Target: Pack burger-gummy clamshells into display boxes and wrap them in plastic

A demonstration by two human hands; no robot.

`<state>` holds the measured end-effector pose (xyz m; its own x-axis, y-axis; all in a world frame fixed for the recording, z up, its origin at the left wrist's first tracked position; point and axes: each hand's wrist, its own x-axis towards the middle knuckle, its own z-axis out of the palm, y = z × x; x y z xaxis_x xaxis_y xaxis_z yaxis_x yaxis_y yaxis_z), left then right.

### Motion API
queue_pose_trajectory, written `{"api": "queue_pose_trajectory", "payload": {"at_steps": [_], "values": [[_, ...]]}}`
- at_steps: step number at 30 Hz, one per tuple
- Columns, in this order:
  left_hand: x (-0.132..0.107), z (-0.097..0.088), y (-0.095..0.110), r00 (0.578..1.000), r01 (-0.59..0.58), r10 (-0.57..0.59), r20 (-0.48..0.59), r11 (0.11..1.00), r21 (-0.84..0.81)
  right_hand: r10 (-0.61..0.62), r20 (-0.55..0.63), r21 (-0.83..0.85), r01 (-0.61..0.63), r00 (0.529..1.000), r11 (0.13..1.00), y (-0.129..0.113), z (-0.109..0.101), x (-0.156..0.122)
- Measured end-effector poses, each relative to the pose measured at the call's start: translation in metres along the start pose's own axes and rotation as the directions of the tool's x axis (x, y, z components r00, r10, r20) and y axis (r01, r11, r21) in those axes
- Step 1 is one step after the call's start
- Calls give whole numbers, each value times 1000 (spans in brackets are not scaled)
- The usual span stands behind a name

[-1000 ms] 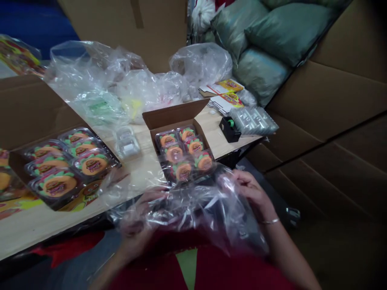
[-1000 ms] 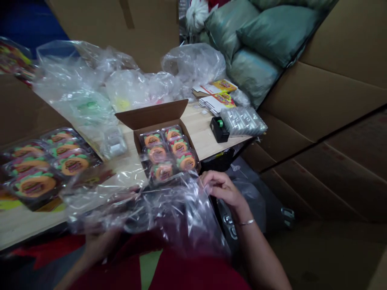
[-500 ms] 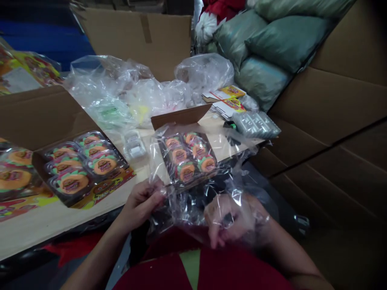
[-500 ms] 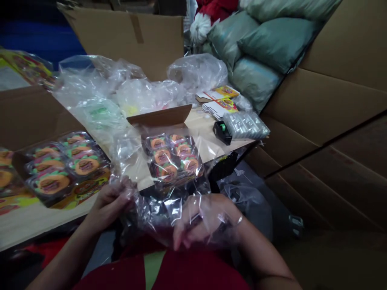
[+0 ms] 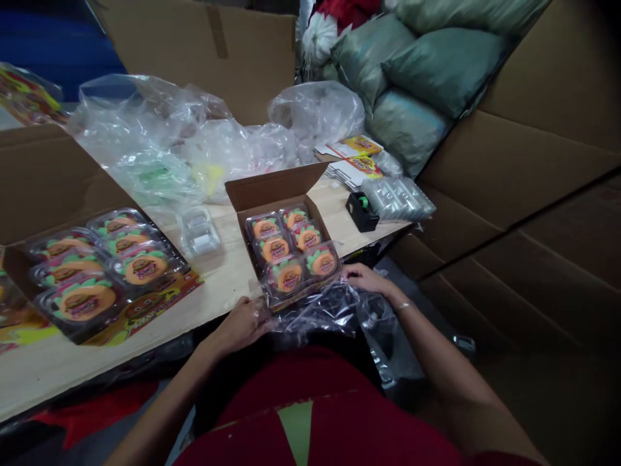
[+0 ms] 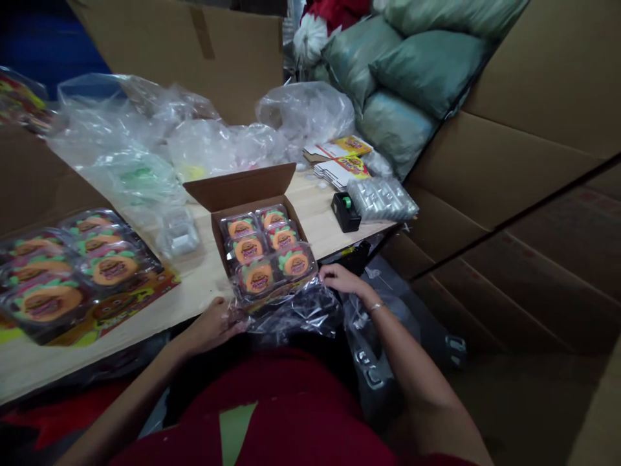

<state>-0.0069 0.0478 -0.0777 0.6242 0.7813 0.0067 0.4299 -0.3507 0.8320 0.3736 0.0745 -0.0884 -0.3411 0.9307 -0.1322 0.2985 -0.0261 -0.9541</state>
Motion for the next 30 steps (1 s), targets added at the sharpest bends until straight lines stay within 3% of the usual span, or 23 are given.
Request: {"api": "queue_pose_trajectory", "payload": {"at_steps": [2, 5, 8, 11, 15, 20, 25, 28, 30], "values": [[4, -2, -6, 1000, 3, -3, 9, 1000, 12, -26, -165, 70, 38, 986, 997, 11, -3, 14], [7, -9, -8, 1000, 2, -3, 25, 1000, 22, -35, -315, 138, 82, 948, 987, 21, -1, 35], [9, -16, -5, 999, -19, 18, 46, 1000, 21, -26, -403, 205, 118, 915, 972, 27, 8, 54], [9, -22, -3, 999, 12, -16, -28, 991, -133, -10, -434, 269, 140, 901, 953, 25, 16, 62], [9, -27, -5, 984, 87, -138, -117, 927, -366, 1, -363, 361, 140, 932, 922, 10, 16, 56], [16, -29, -9, 982, 59, -134, -131, 885, -463, -9, -111, 408, 54, 994, 911, -14, -5, 44], [17, -34, -5, 978, 47, -167, -122, 754, -655, -64, 111, 336, 23, 992, 942, -35, -27, 45], [15, -38, -3, 948, 35, -258, -184, 663, -748, -112, 120, 303, 71, 986, 951, -46, -26, 55], [16, -40, -3, 907, -13, -311, -283, 651, -759, -123, -16, 294, 122, 992, 948, -50, -20, 67]]}}
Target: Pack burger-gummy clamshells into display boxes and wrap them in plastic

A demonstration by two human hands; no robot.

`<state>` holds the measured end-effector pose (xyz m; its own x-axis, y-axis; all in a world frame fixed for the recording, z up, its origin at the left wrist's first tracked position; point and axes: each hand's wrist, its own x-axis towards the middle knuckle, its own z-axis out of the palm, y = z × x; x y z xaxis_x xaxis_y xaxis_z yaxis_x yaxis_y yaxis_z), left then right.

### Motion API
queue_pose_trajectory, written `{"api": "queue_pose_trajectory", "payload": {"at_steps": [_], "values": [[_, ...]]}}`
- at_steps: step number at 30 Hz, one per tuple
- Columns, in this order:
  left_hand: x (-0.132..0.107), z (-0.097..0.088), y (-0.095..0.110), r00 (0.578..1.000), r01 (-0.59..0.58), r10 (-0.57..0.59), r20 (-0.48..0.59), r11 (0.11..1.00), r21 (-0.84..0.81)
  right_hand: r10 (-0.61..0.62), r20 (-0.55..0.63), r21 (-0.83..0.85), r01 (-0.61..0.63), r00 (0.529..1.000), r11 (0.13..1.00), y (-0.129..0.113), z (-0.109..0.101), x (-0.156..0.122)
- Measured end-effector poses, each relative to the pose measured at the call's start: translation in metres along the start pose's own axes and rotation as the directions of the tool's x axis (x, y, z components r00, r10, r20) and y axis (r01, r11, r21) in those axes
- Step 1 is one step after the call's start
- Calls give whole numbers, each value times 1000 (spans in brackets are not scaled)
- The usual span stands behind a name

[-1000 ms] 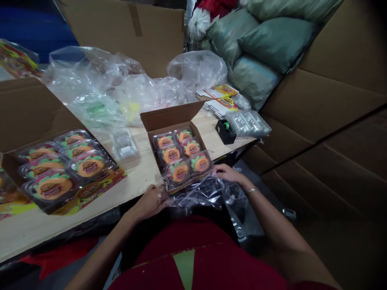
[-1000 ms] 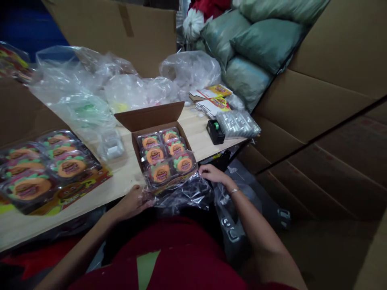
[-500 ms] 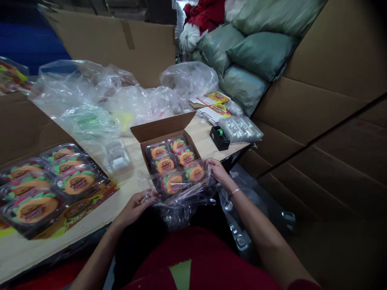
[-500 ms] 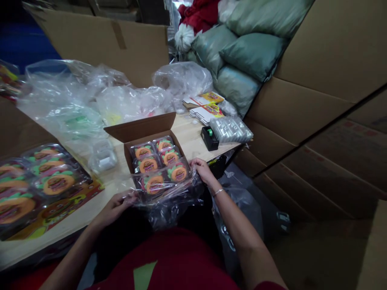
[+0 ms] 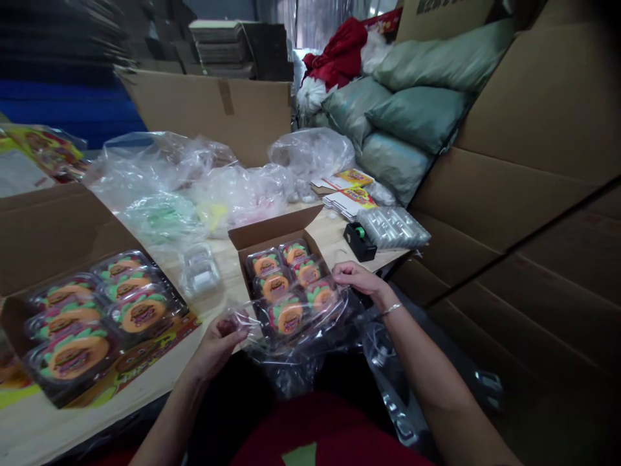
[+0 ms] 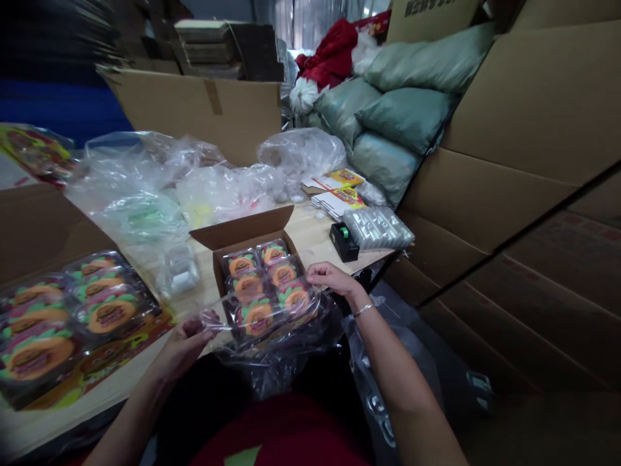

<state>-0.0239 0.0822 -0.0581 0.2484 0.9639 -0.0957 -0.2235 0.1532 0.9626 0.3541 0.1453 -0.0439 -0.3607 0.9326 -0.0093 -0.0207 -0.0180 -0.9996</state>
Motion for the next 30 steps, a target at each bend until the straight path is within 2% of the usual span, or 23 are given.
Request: {"api": "queue_pose_trajectory", "payload": {"at_steps": [1, 3, 5, 7, 9, 12, 13, 14, 16, 18, 21, 23, 25, 26, 28, 30], "values": [[2, 1, 1, 998, -32, 32, -50, 999, 6, -36, -104, 2, 36, 994, 999, 1, 4, 7], [6, 6, 4, 988, -92, 99, -115, 994, 64, -110, -309, 11, 119, 945, 993, 3, 12, 20], [11, 15, 9, 977, -133, 156, -143, 979, 155, -149, -400, 25, 173, 904, 985, 2, 20, 33], [15, 25, 15, 968, -177, 213, -133, 955, 239, -198, -426, 11, 224, 883, 975, -4, 27, 43], [18, 33, 21, 952, -242, 287, -108, 920, 308, -330, -462, -103, 319, 823, 942, -18, 34, 52], [19, 38, 26, 911, -347, 407, -74, 849, 399, -599, -429, -377, 468, 676, 799, -50, 44, 61], [18, 38, 26, 895, -378, 442, -60, 822, 426, -657, -384, -439, 498, 649, 748, -62, 47, 63], [17, 36, 25, 879, -407, 475, -38, 790, 458, -694, -324, -477, 523, 643, 707, -72, 48, 64], [14, 31, 24, 828, -485, 560, 29, 690, 536, -724, -195, -504, 566, 662, 653, -90, 48, 61], [9, 26, 23, 745, -561, 658, 107, 532, 635, -709, -82, -492, 590, 701, 640, -99, 43, 52], [-1, 22, 26, 605, -602, 771, 198, 281, 747, -589, 70, -437, 556, 805, 707, -95, 32, 28], [-5, 24, 30, 554, -597, 799, 236, 183, 781, -460, 148, -427, 476, 875, 769, -84, 27, 13], [-5, 26, 35, 552, -614, 781, 293, 143, 776, -365, 126, -432, 382, 923, 817, -71, 25, 5], [-2, 27, 38, 569, -630, 757, 322, 150, 762, -345, 77, -425, 344, 935, 837, -65, 25, 5], [8, 28, 43, 641, -641, 684, 349, 226, 733, -338, -63, -374, 292, 939, 881, -54, 25, 13], [24, 27, 46, 707, -587, 648, 283, 314, 746, -331, -212, -306, 259, 919, 916, -47, 26, 28]]}}
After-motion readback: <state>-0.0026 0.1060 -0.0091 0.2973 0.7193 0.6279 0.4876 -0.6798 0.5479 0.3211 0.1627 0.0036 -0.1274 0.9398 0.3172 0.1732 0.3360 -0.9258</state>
